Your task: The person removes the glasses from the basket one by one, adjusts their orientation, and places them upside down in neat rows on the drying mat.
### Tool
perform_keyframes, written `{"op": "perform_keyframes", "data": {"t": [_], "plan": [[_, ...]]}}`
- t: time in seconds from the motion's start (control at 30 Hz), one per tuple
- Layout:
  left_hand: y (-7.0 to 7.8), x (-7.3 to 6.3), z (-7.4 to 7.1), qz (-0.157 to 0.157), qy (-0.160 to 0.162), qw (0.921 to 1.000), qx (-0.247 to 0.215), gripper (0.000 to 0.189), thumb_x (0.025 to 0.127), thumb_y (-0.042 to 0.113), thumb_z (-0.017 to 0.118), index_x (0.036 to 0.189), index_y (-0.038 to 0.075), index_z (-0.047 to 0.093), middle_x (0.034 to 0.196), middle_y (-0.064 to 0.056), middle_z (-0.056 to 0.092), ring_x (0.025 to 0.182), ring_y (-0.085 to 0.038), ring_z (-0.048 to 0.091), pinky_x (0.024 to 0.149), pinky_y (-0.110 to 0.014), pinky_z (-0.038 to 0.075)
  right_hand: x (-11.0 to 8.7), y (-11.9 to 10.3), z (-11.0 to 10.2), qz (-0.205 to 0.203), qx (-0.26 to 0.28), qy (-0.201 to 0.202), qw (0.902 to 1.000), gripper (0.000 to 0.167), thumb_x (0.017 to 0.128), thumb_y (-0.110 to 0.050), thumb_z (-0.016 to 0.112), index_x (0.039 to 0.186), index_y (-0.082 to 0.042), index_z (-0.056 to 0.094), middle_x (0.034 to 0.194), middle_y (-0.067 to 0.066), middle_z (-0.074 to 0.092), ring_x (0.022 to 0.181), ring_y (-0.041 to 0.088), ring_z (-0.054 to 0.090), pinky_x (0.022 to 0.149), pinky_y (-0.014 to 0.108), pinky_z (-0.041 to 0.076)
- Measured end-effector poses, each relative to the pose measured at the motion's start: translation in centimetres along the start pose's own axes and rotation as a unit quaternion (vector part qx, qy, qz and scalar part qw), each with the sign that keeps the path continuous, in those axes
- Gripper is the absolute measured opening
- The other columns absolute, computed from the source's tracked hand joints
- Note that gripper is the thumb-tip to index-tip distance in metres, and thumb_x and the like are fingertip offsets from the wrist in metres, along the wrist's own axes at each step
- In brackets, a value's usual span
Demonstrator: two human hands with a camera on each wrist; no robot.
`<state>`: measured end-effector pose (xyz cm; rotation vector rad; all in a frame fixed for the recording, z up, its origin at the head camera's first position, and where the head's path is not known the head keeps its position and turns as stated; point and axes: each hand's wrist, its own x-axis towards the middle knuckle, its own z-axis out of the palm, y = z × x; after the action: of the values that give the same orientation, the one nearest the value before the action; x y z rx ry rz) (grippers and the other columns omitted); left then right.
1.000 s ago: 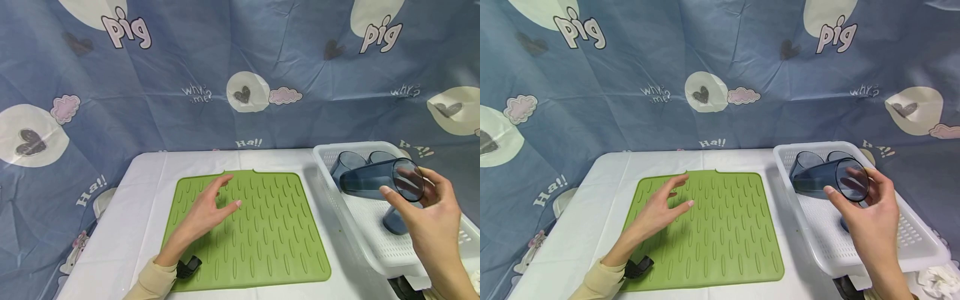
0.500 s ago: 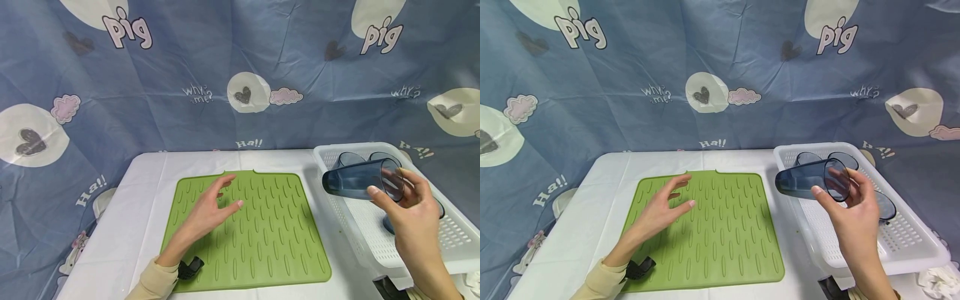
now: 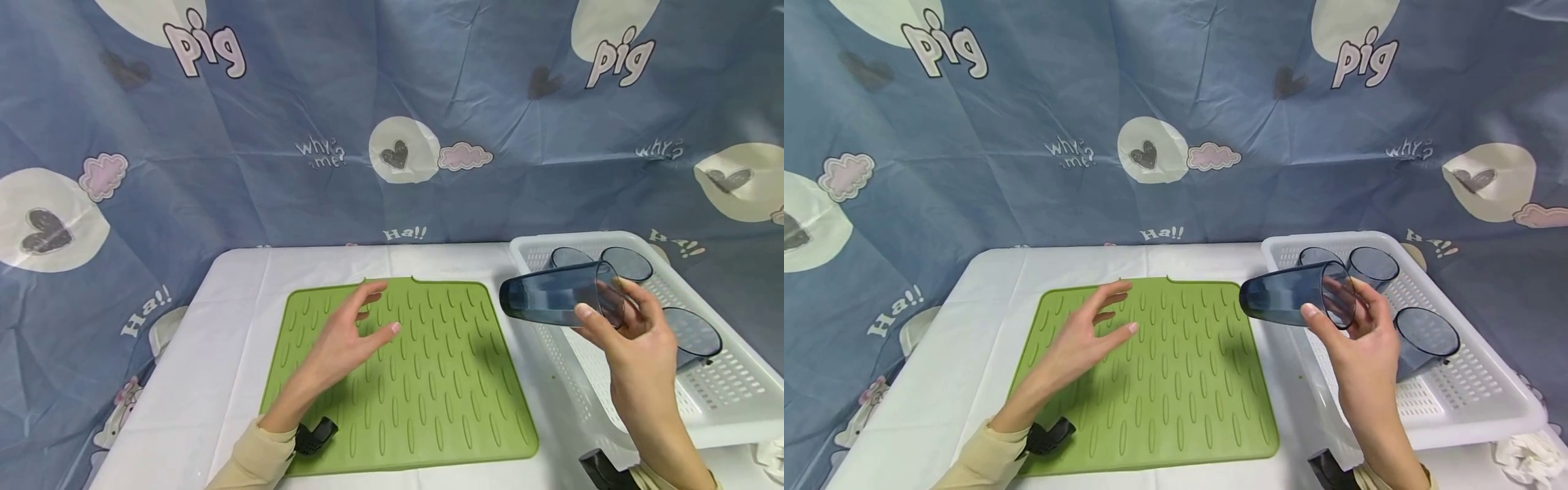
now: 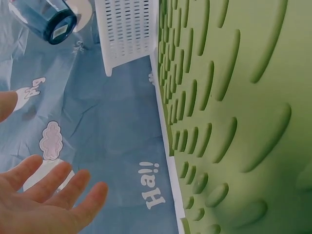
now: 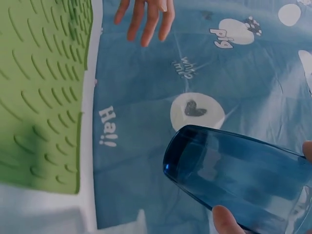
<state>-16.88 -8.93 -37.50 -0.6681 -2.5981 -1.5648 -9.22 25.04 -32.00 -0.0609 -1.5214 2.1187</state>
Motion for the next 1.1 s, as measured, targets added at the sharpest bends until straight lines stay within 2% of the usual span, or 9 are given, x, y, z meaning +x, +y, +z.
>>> {"op": "perform_keyframes", "data": {"t": [0.2,0.43,0.6,0.8,0.9,1.1], "plan": [[0.1,0.0,0.3,0.005,-0.003,1.0,-0.008,0.064,0.09,0.039,0.072,0.145,0.028,0.042,0.145,0.004,0.046,0.131,-0.016,0.044,0.104,-0.041,0.042,-0.6,0.8,0.5,0.015,-0.013,-0.009,0.9998,0.051,0.085,0.02,0.061,0.131,0.001,0.047,0.123,0.011,0.062,0.103,0.017,0.065,0.073,0.03,0.059],[0.2,0.1,0.7,-0.017,-0.019,0.9989,-0.04,0.066,0.089,0.038,0.073,0.146,0.028,0.042,0.146,0.006,0.044,0.131,-0.017,0.044,0.105,-0.043,0.042,-1.0,1.4,1.1,0.042,-0.031,-0.005,0.9986,0.049,0.088,0.014,0.063,0.131,-0.003,0.047,0.122,0.009,0.061,0.104,0.015,0.064,0.073,0.029,0.059],[0.4,0.1,0.9,-0.033,-0.023,0.9973,-0.062,0.068,0.087,0.038,0.075,0.146,0.03,0.042,0.146,0.005,0.044,0.13,-0.019,0.046,0.104,-0.049,0.043,-1.0,1.8,1.7,0.052,-0.003,-0.01,0.9986,0.046,0.089,0.014,0.061,0.13,-0.003,0.049,0.121,0.012,0.058,0.101,0.017,0.064,0.075,0.032,0.059],[0.6,0.4,1.2,-0.016,-0.021,0.9975,-0.066,0.067,0.087,0.034,0.075,0.146,0.03,0.042,0.147,0.004,0.043,0.13,-0.017,0.045,0.104,-0.045,0.043,-1.0,2.1,2.2,0.061,0.035,-0.034,0.997,0.041,0.091,0.014,0.058,0.128,-0.001,0.049,0.12,0.013,0.059,0.102,0.019,0.064,0.079,0.036,0.059],[0.6,0.6,1.5,-0.008,-0.022,0.9968,-0.076,0.068,0.087,0.033,0.076,0.145,0.03,0.042,0.146,0.006,0.044,0.131,-0.016,0.045,0.104,-0.043,0.043,-1.1,2.2,2.4,0.073,0.025,-0.04,0.9962,0.042,0.092,0.011,0.059,0.13,-0.003,0.048,0.121,0.012,0.058,0.105,0.019,0.063,0.079,0.035,0.058],[0.7,0.8,2.1,0.002,-0.037,0.9927,-0.115,0.07,0.086,0.033,0.078,0.145,0.03,0.042,0.146,0.008,0.043,0.133,-0.02,0.044,0.106,-0.046,0.041,-1.5,2.5,3.0,0.1,0.019,-0.053,0.9934,0.043,0.094,0.007,0.059,0.132,-0.003,0.044,0.127,0.01,0.055,0.11,0.018,0.059,0.082,0.035,0.058]]}}
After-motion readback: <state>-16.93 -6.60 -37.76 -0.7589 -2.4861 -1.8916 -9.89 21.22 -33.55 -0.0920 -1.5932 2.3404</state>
